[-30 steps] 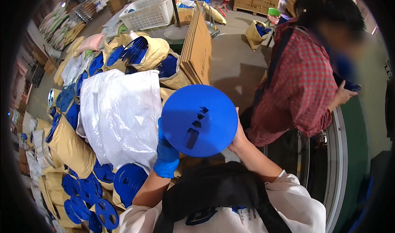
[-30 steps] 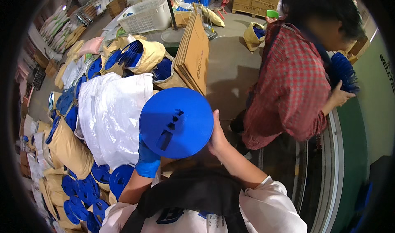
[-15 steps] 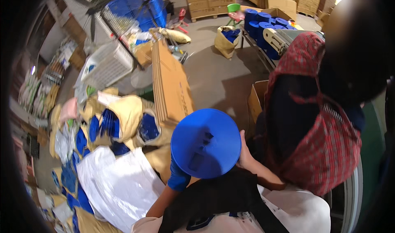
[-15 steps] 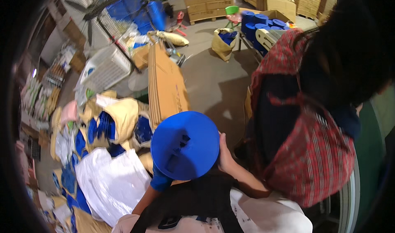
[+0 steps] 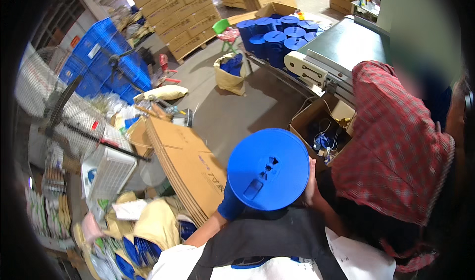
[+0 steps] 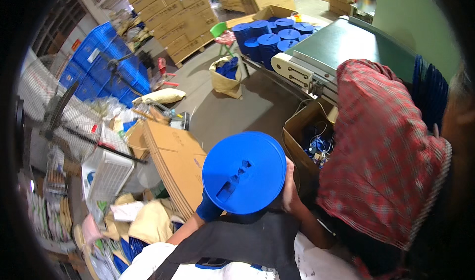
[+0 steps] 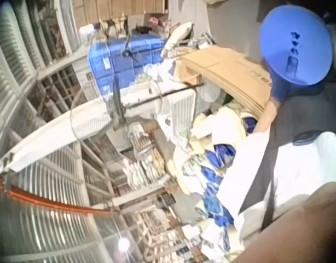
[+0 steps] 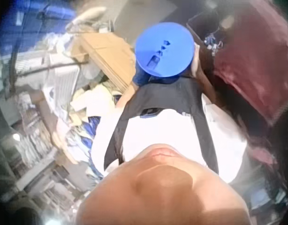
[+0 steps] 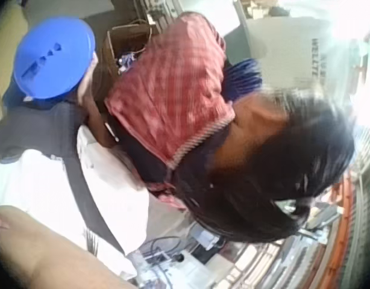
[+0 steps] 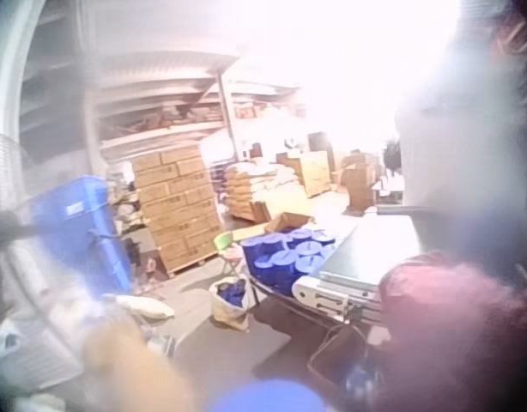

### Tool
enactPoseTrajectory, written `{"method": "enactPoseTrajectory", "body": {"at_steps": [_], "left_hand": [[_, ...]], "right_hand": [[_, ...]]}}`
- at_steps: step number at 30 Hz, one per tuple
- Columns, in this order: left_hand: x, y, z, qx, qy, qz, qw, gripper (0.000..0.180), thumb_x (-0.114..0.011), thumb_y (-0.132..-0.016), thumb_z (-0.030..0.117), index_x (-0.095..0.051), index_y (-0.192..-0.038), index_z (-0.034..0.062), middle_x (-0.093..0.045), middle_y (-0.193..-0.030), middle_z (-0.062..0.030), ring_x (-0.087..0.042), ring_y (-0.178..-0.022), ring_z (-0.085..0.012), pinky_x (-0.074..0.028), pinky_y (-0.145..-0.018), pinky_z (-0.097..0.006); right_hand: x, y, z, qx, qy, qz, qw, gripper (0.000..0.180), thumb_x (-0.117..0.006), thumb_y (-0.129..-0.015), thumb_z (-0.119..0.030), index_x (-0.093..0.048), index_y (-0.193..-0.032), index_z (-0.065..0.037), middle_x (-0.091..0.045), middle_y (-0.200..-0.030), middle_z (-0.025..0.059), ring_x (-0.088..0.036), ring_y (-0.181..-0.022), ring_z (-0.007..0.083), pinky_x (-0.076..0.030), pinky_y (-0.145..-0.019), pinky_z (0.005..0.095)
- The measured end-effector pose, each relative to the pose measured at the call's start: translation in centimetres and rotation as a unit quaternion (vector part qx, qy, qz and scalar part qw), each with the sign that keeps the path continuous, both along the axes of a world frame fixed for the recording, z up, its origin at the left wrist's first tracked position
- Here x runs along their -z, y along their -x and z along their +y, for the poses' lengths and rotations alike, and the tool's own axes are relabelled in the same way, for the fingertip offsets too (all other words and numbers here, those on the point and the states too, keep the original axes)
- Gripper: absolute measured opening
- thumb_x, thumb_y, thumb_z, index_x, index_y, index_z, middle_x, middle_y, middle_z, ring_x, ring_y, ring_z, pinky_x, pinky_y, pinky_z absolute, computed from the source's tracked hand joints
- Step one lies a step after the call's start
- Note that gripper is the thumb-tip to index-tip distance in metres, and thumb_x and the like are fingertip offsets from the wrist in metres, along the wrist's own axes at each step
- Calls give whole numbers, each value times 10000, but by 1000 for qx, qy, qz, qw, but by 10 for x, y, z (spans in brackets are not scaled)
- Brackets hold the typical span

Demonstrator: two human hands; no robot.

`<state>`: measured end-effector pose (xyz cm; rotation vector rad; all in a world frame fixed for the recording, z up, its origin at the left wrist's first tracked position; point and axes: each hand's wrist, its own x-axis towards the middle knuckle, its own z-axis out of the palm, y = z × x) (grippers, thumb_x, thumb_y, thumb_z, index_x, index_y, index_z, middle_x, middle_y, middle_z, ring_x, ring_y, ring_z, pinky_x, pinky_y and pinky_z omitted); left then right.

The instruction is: The person picks up stacks of blue circular plastic parts from a conveyor belt and places them onto a table. They handle the parts by hand, stacking them into piles while other workers are visible nearby.

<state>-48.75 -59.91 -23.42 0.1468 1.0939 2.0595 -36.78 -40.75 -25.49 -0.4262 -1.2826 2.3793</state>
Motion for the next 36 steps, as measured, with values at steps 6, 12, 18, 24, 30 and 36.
{"method": "enactPoseTrajectory", "body": {"at_steps": [6,12,18,24,30,36], "left_hand": [[17,176,29,43,124,407,904,543,-703,-897,192,-451,-1358,53,-544,-1329,-148,-539,-1198,-239,-456,-1019,-380],[-16,316,67,59,28,-117,991,592,-413,-1020,491,-402,-1455,89,-503,-1421,-119,-523,-1240,-284,-440,-1063,-433],[10,437,114,105,50,16,993,562,-420,-1026,442,-388,-1465,93,-496,-1429,-129,-519,-1252,-289,-443,-1059,-431],[43,568,201,126,135,313,931,642,-431,-1000,522,-356,-1482,103,-433,-1476,-146,-491,-1274,-308,-436,-1060,-445],[51,685,290,161,100,172,967,651,-431,-997,531,-355,-1482,104,-431,-1477,-147,-489,-1275,-310,-435,-1060,-448],[84,790,398,179,25,-30,983,660,-431,-993,541,-354,-1483,106,-428,-1478,-148,-487,-1276,-312,-434,-1060,-451]], "right_hand": [[12,145,20,-4,115,-97,989,862,-200,-898,-791,-196,-1541,-216,-293,-1540,137,-326,-1396,317,-305,-1134,485],[14,286,43,27,140,-86,986,914,-265,-850,-834,-191,-1534,-233,-284,-1537,140,-330,-1392,316,-332,-1112,508],[-11,406,92,68,145,-150,976,886,-260,-832,-853,-246,-1492,-263,-293,-1524,120,-328,-1387,317,-341,-1092,547],[6,538,189,79,37,-95,992,824,-241,-868,-823,-294,-1441,-233,-319,-1486,133,-352,-1358,321,-374,-1060,533],[41,658,291,107,1,-42,993,694,-304,-945,-710,-309,-1427,-210,-394,-1403,111,-408,-1295,236,-361,-1092,426],[44,755,379,105,14,-16,994,714,-263,-978,-672,-311,-1458,-147,-359,-1478,131,-333,-1385,268,-276,-1152,428]]}}
